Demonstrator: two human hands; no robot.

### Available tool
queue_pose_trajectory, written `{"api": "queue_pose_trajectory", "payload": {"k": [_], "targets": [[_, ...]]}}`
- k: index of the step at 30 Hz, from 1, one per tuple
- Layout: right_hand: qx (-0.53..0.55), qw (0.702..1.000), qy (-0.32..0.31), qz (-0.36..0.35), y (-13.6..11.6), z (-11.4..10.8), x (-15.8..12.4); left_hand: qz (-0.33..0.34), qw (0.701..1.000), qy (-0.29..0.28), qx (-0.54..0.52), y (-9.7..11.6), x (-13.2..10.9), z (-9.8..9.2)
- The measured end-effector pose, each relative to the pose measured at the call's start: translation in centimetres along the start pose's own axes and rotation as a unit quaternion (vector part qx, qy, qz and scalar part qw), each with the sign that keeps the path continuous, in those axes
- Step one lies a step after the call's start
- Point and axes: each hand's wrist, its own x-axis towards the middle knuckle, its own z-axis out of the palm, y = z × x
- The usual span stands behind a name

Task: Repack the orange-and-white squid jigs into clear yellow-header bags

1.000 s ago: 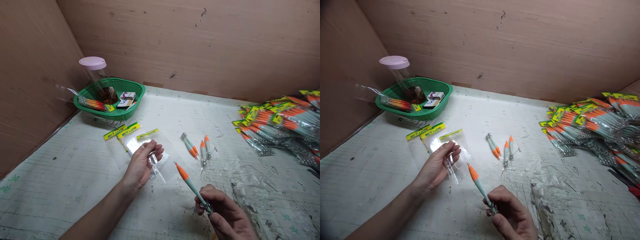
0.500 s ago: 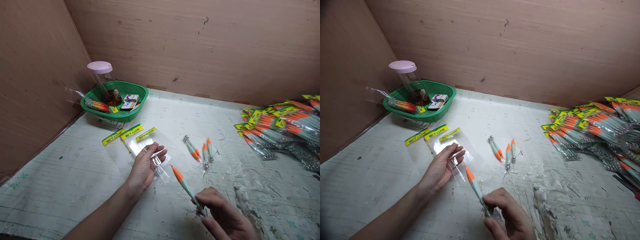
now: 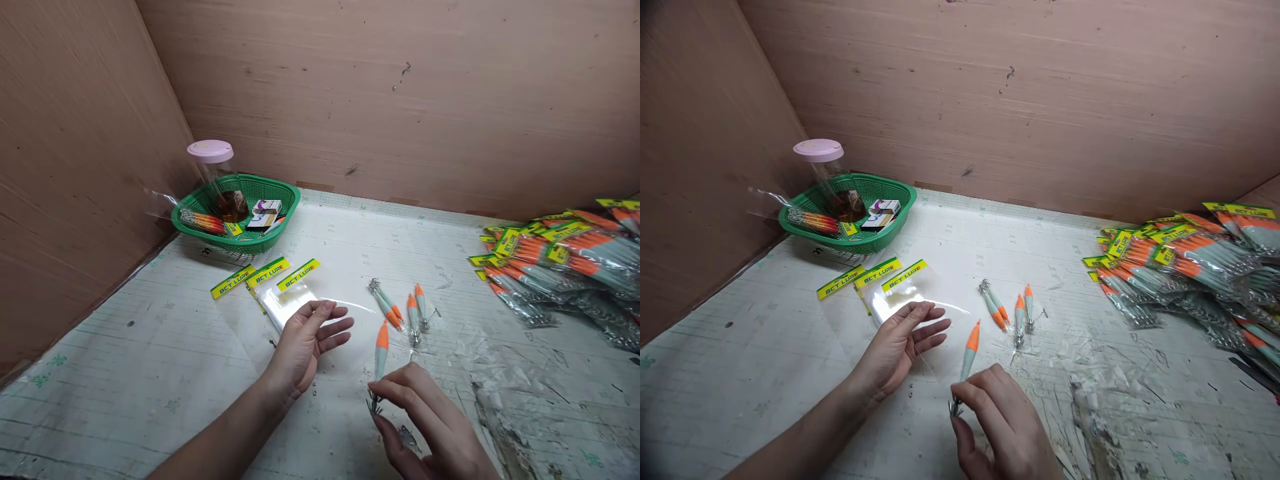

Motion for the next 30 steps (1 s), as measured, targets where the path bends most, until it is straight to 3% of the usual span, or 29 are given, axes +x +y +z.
{"api": "queue_pose_trajectory", "payload": {"k": [5,11,16,19,24,30], "targets": [[0.086,0.995,-0.055,0.016,-0.5,-0.3,-0.3,-0.019,1.000,0.004,0.002,0.3,-0.3,0.3],[0.028,0.996,-0.082,-0.004,-0.1,-2.1,0.5,-0.062,0.997,-0.040,0.034,0.3,-0.4,0.3],[-0.004,0.993,-0.105,-0.054,-0.1,-2.1,2.1,-0.095,0.988,-0.098,0.073,0.0,-0.6,0.3],[-0.078,0.991,-0.062,-0.092,0.4,-1.5,2.4,-0.111,0.982,-0.126,0.086,-0.1,-0.8,0.3],[-0.146,0.983,0.014,-0.106,1.1,-0.8,1.8,-0.083,0.987,-0.130,0.044,-0.4,-1.1,0.4],[-0.219,0.965,0.030,-0.143,0.4,-0.3,1.7,-0.093,0.988,-0.121,-0.018,-0.9,-1.3,0.5]]}}
